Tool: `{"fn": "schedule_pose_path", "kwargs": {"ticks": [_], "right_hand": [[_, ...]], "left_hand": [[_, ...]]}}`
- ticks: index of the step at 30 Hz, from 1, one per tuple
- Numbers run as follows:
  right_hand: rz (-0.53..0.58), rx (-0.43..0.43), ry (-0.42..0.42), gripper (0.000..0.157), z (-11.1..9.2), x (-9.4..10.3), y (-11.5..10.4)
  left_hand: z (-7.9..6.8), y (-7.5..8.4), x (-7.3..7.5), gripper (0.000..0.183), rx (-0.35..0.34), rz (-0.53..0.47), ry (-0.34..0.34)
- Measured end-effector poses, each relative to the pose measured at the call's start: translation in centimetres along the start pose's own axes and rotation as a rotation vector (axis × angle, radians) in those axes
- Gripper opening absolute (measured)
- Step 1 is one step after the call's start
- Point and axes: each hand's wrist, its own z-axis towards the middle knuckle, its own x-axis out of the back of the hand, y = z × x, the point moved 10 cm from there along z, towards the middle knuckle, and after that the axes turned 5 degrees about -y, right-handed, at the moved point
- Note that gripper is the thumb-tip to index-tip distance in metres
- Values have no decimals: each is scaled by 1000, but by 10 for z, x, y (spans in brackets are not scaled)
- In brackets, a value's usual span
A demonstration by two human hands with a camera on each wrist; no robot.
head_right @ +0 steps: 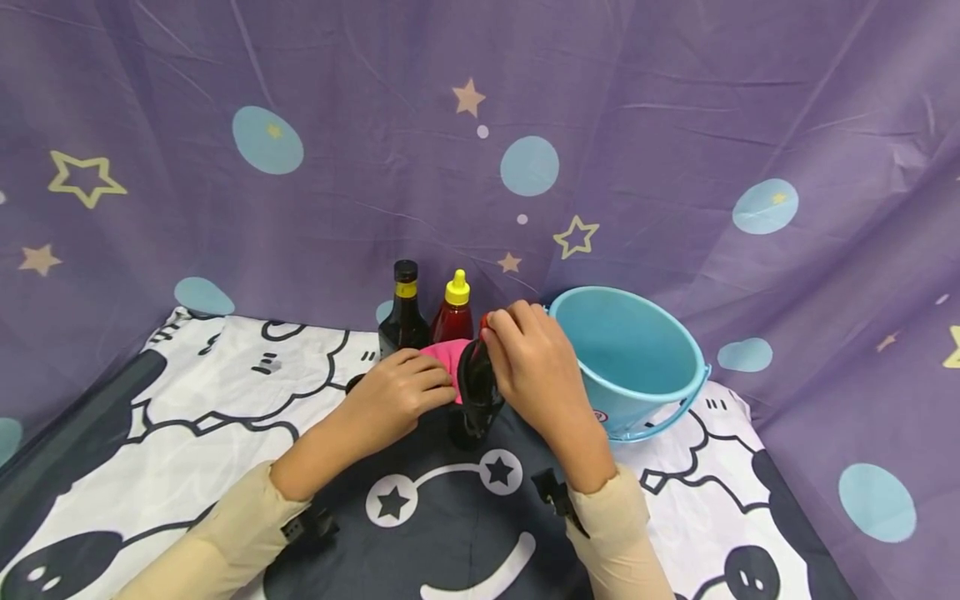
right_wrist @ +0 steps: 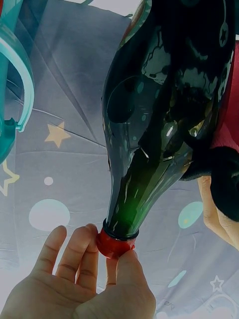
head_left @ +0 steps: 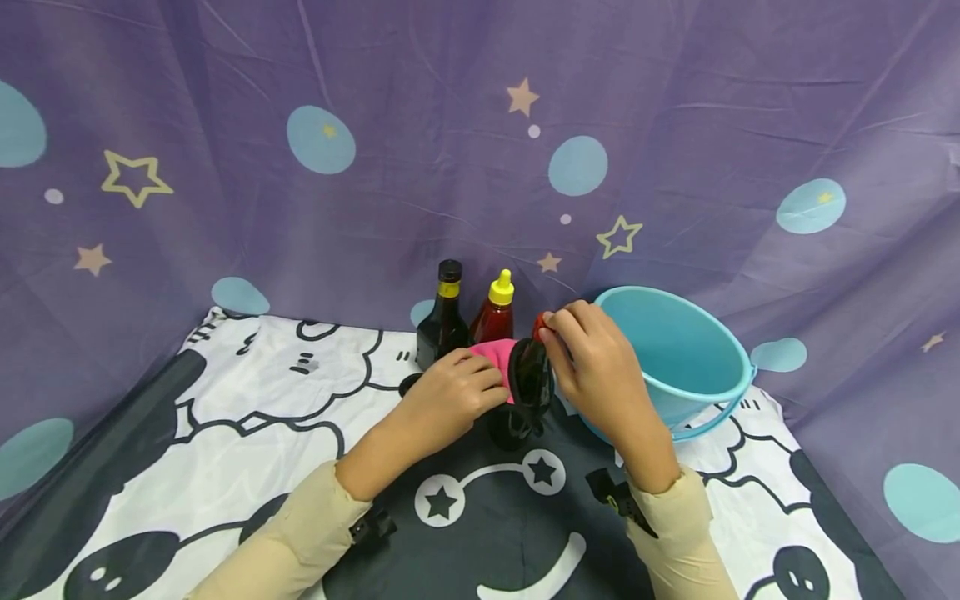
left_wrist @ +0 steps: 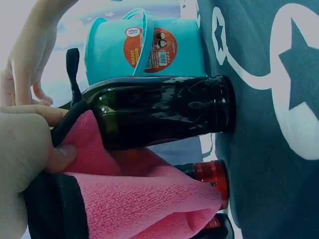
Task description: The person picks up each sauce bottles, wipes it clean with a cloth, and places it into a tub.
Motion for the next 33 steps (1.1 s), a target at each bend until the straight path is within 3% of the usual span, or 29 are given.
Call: {"fn": "schedule_pose_path", "kwargs": {"ticks": [14,24,33], "right_hand": [[0,-14,-7,10,-3,0,2],[-1,-13,-7,10,-3,0,2],[2,-22,-22,12,-1,0,1]], "left_hand": [[-2,0,-12,17,-8,-10,-102],[-8,6,-33,6,-37,46,-211],[-14,8,-49,9,-31,33,-277]]}}
